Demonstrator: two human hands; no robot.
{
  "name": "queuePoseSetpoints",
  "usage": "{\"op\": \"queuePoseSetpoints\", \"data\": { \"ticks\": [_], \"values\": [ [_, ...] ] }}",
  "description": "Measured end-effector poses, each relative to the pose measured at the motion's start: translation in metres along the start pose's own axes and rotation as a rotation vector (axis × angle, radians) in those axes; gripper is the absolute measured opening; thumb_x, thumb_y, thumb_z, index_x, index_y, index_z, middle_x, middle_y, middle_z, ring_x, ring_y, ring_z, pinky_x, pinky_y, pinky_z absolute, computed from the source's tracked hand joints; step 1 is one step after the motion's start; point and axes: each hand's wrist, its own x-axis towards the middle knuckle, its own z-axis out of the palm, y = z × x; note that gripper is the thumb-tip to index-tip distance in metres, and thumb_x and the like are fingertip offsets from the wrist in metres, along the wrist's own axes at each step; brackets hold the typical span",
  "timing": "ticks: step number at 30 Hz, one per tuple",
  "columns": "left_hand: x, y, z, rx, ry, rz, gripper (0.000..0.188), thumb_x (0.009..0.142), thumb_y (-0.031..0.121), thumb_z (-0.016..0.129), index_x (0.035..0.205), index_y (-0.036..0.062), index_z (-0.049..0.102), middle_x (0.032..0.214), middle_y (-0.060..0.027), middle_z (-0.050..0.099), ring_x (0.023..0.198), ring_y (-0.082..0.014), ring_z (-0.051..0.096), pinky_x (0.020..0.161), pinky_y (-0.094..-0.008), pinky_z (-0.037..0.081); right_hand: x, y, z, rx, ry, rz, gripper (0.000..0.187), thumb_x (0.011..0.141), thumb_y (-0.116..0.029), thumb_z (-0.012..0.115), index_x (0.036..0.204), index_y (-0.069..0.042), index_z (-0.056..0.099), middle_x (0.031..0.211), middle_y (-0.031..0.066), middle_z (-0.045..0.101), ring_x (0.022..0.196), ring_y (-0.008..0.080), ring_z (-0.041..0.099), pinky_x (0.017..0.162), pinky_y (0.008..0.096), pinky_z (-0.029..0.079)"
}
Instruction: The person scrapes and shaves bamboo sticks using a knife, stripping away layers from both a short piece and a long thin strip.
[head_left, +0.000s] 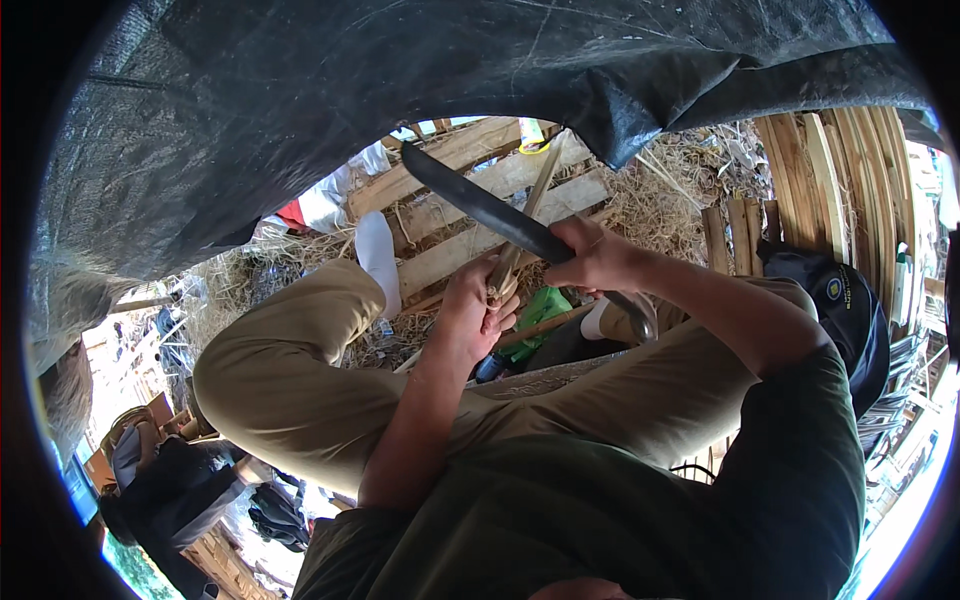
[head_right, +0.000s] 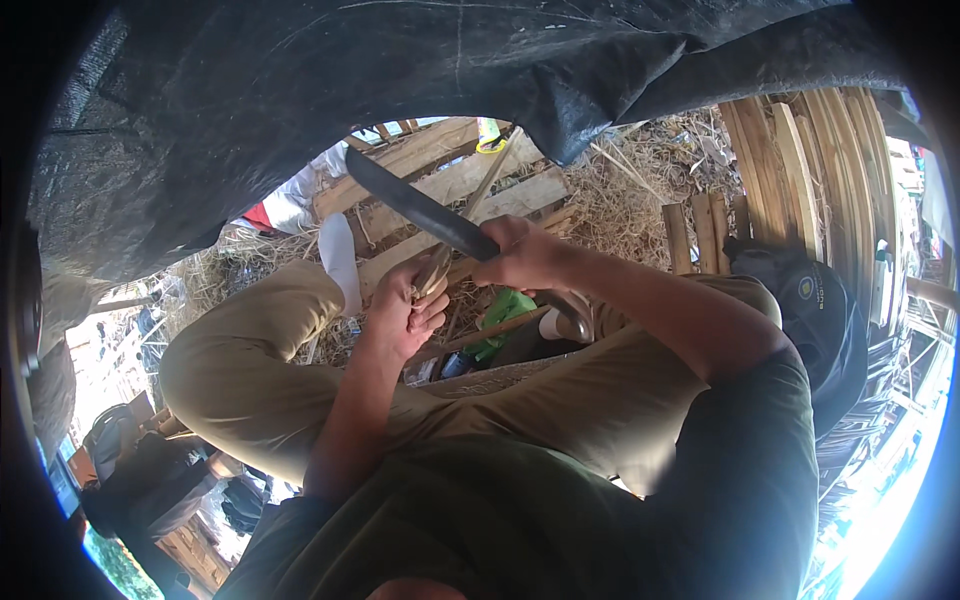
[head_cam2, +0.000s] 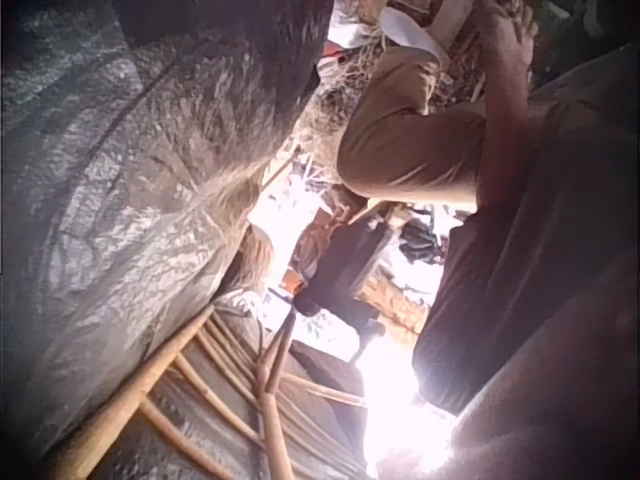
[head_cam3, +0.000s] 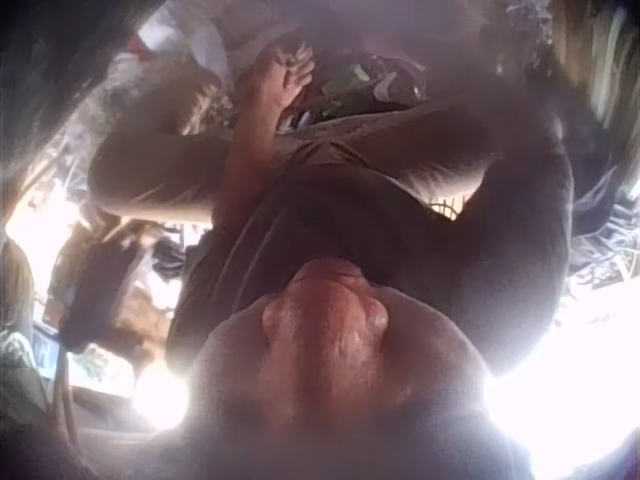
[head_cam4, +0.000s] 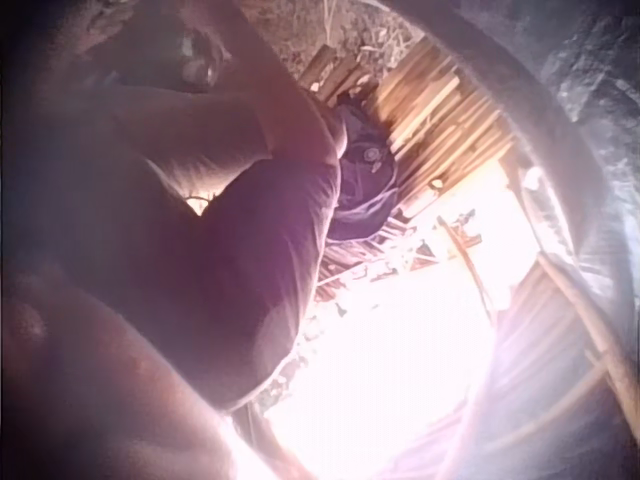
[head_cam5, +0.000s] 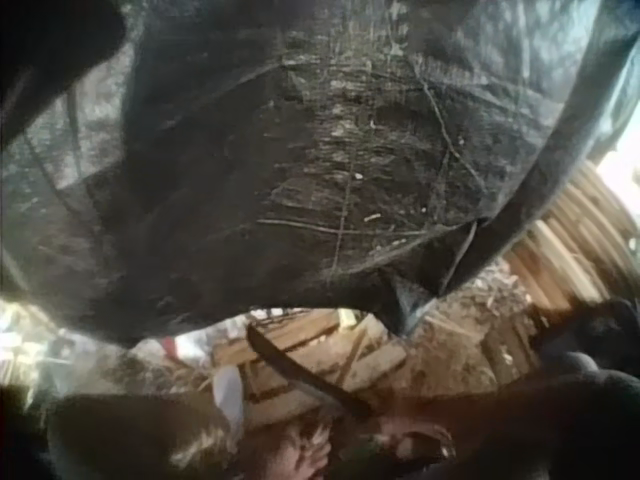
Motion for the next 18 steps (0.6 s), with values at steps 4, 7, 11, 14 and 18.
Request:
{"op": "queuePoseSetpoints", "data": {
  "ticks": [4, 7, 11, 14, 18],
  "values": [
    [0.005, -0.002, -0.004, -0.009, -0.05, -0.015, 0.021, 0.1, 0.021, 0.038, 0.087, 0.01, 0.05, 0.046, 0.0042, 0.036, 0.032, -0.0068, 0.029, 0.031, -0.0212, 0.021, 0.013, 0.018, -0.004, -0.324, 0.069, -0.27, 0.049, 0.074, -0.043, 0.081, 0.085, 0.0, 0.06, 0.067, 0.0051, 0.056, 0.049, 0.0107, 0.052, 0.042, 0.0299, 0.039],
    [0.003, -0.001, -0.005, 0.002, -0.014, -0.011, 0.021, 0.1, 0.021, 0.037, 0.092, 0.0085, 0.052, 0.047, 0.0042, 0.034, 0.034, -0.0066, 0.028, 0.032, -0.021, 0.021, 0.015, 0.013, 0.007, -0.355, 0.203, -0.288, 0.045, 0.078, -0.044, 0.078, 0.085, -0.002, 0.062, 0.063, 0.0039, 0.055, 0.047, 0.0105, 0.051, 0.041, 0.0305, 0.037],
    [0.006, -0.002, -0.008, 0.023, -0.02, -0.045, 0.026, 0.102, 0.024, 0.037, 0.109, 0.0056, 0.054, 0.05, 0.0036, 0.032, 0.037, -0.0067, 0.028, 0.032, -0.0211, 0.022, 0.008, -0.005, 0.005, -0.033, 0.088, 0.054, 0.047, 0.09, -0.05, 0.063, 0.087, -0.003, 0.061, 0.054, 0.0014, 0.048, 0.042, 0.0106, 0.048, 0.04, 0.0299, 0.036],
    [0.004, -0.002, -0.005, 0.035, -0.023, -0.066, 0.031, 0.102, 0.025, 0.037, 0.118, 0.0041, 0.053, 0.05, 0.0028, 0.033, 0.037, -0.0069, 0.029, 0.033, -0.0214, 0.023, 0.01, -0.006, 0.004, 0.061, 0.068, 0.136, 0.049, 0.096, -0.05, 0.052, 0.09, -0.003, 0.061, 0.051, 0.0006, 0.045, 0.04, 0.0109, 0.047, 0.038, 0.0297, 0.036],
    [0.004, -0.003, 0.006, 0.075, 0.112, -0.064, 0.03, 0.102, 0.025, 0.038, 0.119, 0.0035, 0.052, 0.051, 0.0014, 0.037, 0.037, -0.0068, 0.031, 0.031, -0.0211, 0.024, 0.015, 0.005, 0.008, 0.169, 0.007, 0.201, 0.051, 0.1, -0.05, 0.041, 0.101, -0.004, 0.063, 0.055, 0.0038, 0.047, 0.04, 0.0147, 0.048, 0.038, 0.0334, 0.039]
  ]
}}
